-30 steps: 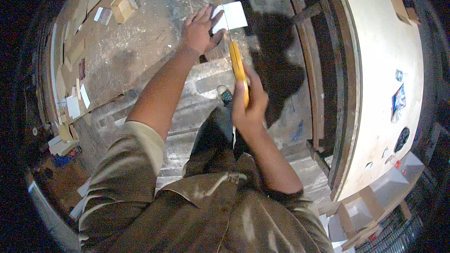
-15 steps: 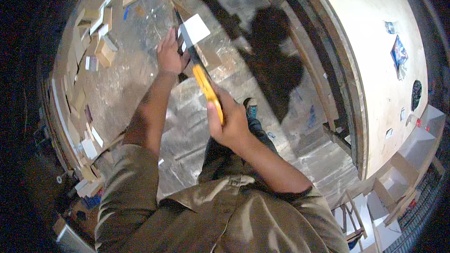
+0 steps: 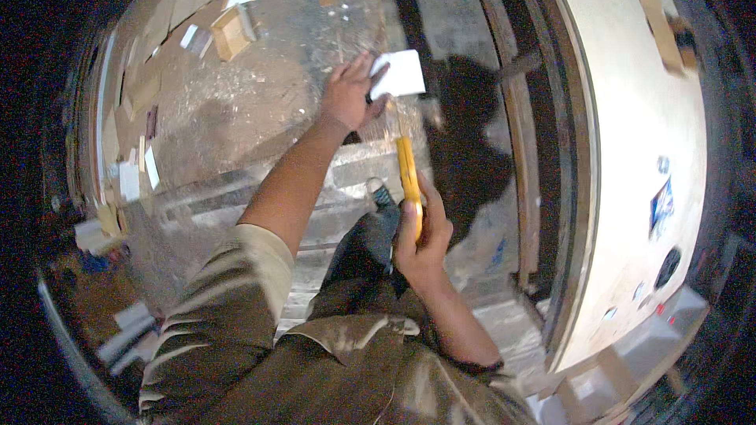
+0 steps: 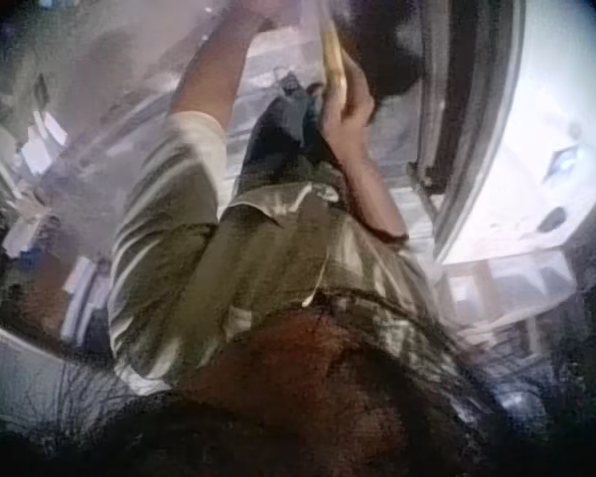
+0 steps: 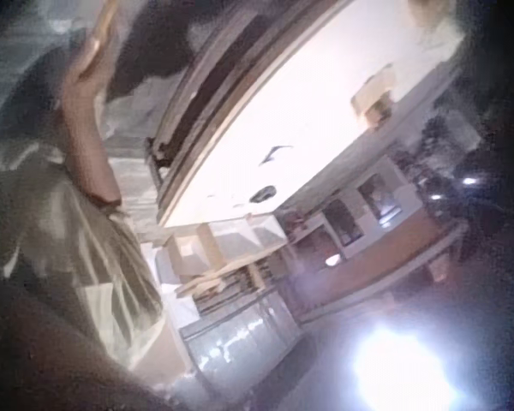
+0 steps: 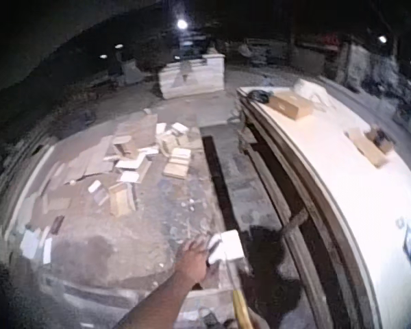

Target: The person saws a piece of wood, sands several wooden components, and applies glue with a brush to assemble a small wooden box.

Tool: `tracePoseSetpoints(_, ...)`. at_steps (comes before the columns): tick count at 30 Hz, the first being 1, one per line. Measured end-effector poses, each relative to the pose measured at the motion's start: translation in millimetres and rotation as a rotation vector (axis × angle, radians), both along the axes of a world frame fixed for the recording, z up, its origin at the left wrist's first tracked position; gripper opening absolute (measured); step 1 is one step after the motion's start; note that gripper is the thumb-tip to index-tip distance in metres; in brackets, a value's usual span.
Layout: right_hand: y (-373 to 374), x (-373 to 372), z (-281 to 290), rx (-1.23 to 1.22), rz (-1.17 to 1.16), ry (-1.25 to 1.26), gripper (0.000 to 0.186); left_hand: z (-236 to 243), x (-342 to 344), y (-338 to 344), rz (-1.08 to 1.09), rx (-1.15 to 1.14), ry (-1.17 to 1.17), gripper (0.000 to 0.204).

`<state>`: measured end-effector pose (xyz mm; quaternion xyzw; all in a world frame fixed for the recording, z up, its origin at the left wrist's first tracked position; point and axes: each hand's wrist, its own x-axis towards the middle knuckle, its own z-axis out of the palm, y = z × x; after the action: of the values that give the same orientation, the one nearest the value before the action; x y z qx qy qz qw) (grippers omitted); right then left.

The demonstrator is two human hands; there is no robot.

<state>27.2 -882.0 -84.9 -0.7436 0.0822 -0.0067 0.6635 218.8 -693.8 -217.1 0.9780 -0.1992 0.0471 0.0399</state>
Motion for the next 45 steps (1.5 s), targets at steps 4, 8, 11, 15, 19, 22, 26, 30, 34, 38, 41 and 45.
tracePoseSetpoints(4, 3.3, 45.0, -14.0, 0.075, -0.009, 0.045, 0.043, 6.5, 1.5, -3.4, 0.026, -0.024, 0.045, 0.064)
tracePoseSetpoints(8, 2.7, 12.9, -4.6, -0.004, 0.054, -0.023, 0.039, -14.8, -2.7, 6.3, 0.044, -0.013, 0.038, 0.048)
tracePoseSetpoints(11, 4.8, 37.0, -19.4, -0.010, 0.039, 0.016, 0.041, 0.1, -1.0, -2.6, 0.071, 0.017, 0.192, 0.033)
tracePoseSetpoints(15, 6.2, 23.7, 0.1, -0.026, 0.046, 0.007, 0.040, -2.2, -1.2, 3.1, 0.072, 0.020, 0.153, 0.027)
tracePoseSetpoints(19, 3.1, 43.6, -7.2, -0.131, 0.029, -0.086, 0.036, 2.2, 6.3, 0.1, 0.051, 0.124, 0.148, 0.031)
tracePoseSetpoints(22, 10.6, 59.9, -7.5, 0.012, 0.036, 0.068, 0.037, -2.3, 1.3, 4.6, 0.003, -0.095, -0.047, 0.044)
tracePoseSetpoints(26, -0.8, 46.7, -11.9, -0.029, -0.006, -0.006, 0.040, 4.1, -0.3, -1.8, -0.072, 0.072, 0.058, 0.055)
tracePoseSetpoints(30, 4.4, 46.2, -4.2, -0.026, 0.016, 0.046, 0.052, 7.8, -2.1, -5.3, 0.014, -0.190, 0.096, 0.058)
tracePoseSetpoints(34, -1.2, 30.4, -18.5, -0.072, 0.068, -0.050, 0.064, 14.7, -3.5, -4.0, 0.022, -0.112, 0.090, 0.059)
tracePoseSetpoints(38, -6.5, 17.9, -47.5, -0.194, 0.204, -0.200, 0.061, 23.8, -7.3, -12.1, 0.047, 0.017, 0.158, 0.063)
tracePoseSetpoints(41, -1.9, 20.0, -48.9, -0.135, 0.142, -0.156, 0.057, 17.0, -14.1, -19.2, 0.102, 0.005, 0.156, 0.065)
tracePoseSetpoints(45, -4.2, 25.2, -51.8, -0.073, 0.117, -0.094, 0.051, 24.1, -17.7, -21.2, 0.127, -0.060, 0.159, 0.067)
